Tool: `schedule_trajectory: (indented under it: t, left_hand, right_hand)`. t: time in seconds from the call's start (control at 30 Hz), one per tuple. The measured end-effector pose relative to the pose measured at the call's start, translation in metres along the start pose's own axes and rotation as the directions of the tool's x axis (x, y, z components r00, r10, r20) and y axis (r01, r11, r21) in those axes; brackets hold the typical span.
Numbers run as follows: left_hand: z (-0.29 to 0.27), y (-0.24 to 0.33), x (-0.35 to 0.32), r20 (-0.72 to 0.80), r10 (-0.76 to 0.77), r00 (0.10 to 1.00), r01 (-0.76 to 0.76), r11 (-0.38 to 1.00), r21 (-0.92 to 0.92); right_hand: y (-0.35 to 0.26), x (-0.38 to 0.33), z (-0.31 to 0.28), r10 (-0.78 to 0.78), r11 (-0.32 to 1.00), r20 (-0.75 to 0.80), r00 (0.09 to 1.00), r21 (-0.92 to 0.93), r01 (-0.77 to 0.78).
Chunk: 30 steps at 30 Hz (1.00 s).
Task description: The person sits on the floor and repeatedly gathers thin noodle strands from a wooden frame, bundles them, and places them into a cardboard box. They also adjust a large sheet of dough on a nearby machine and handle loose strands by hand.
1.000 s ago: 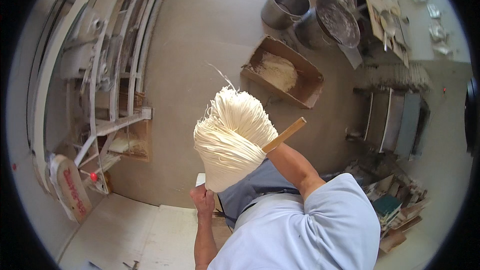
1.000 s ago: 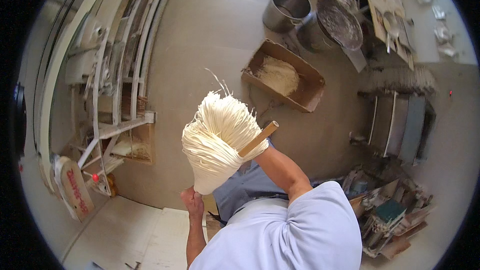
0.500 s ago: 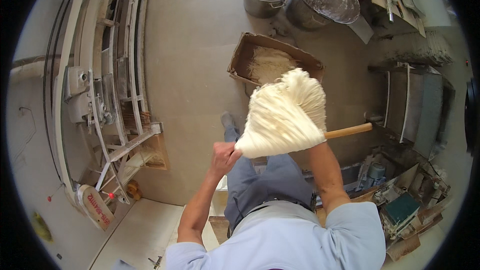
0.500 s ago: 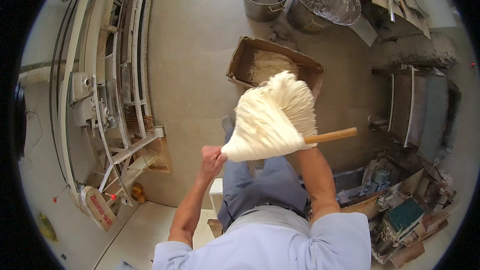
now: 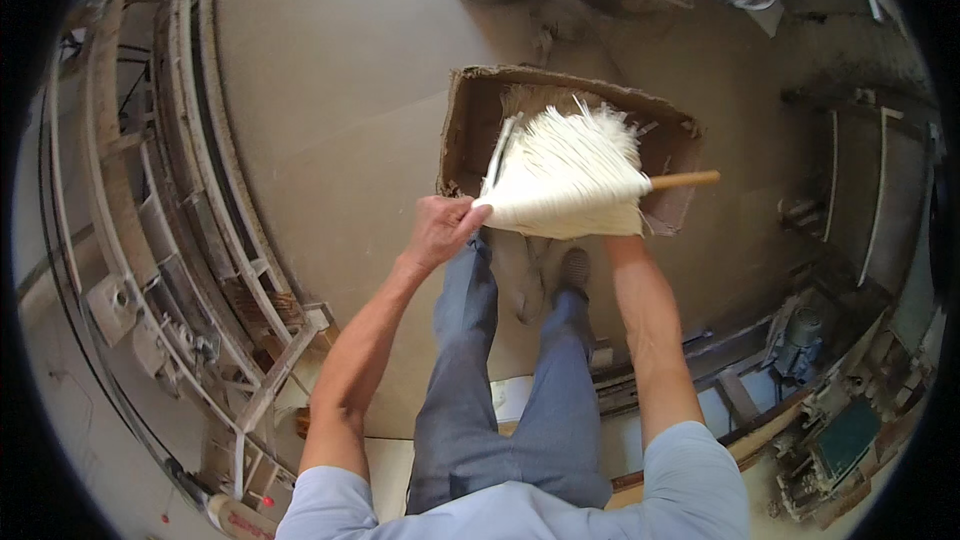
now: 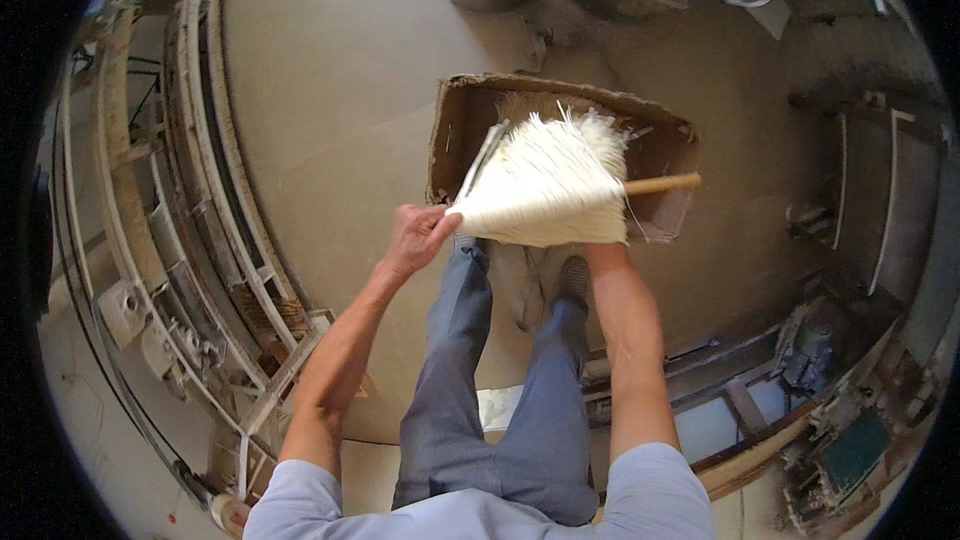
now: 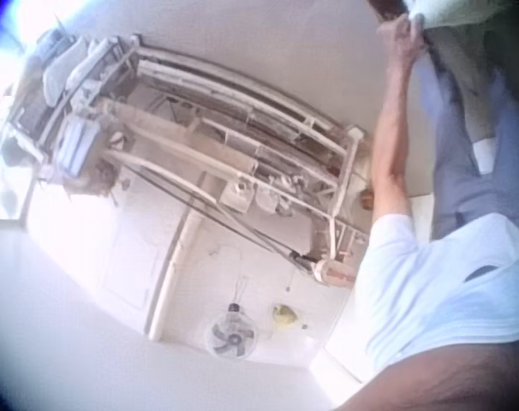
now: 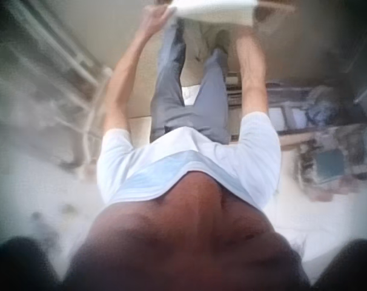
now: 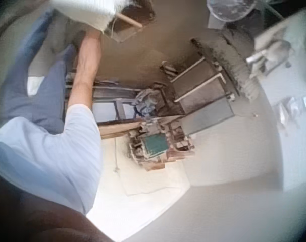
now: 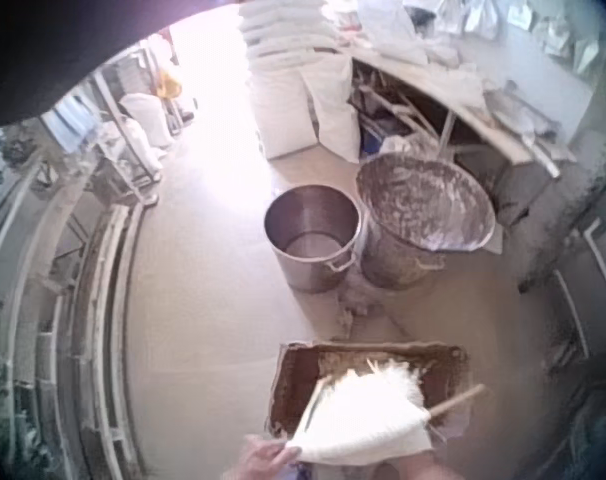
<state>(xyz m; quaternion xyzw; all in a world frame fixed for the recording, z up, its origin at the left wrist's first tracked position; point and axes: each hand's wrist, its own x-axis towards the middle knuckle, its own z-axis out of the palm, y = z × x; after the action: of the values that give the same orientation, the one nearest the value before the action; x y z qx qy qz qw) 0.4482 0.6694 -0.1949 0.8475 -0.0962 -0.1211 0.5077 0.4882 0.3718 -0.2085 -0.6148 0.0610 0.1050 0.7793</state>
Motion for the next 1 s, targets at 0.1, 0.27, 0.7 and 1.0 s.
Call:
schedule_trajectory:
  t: [0.1,0.27,0.7,1.0]
  left_hand:
    - [0.013,-0.077,0.026,-0.042,-0.074,0.996,0.079,0.99,0.119]
    - [0.059,-0.154,0.06,-0.013,-0.221,0.975,0.205,0.877,0.434]
    - [0.154,-0.254,0.091,0.105,-0.518,0.849,0.484,0.841,0.242]
    - [0.183,-0.34,0.087,0.008,-0.513,0.858,0.49,0.823,0.288]
  right_hand:
    - [0.14,0.061,-0.019,0.066,0.971,0.018,0.998,0.23,-0.068]
    - [0.285,0.074,-0.038,0.629,0.333,-0.404,0.664,-0.632,-0.7]
    - [0.216,-0.042,-0.197,0.38,0.009,-0.498,0.78,-0.841,-0.542]
    - [0.214,-0.008,-0.096,0.226,0.415,-0.249,0.942,-0.85,-0.324]
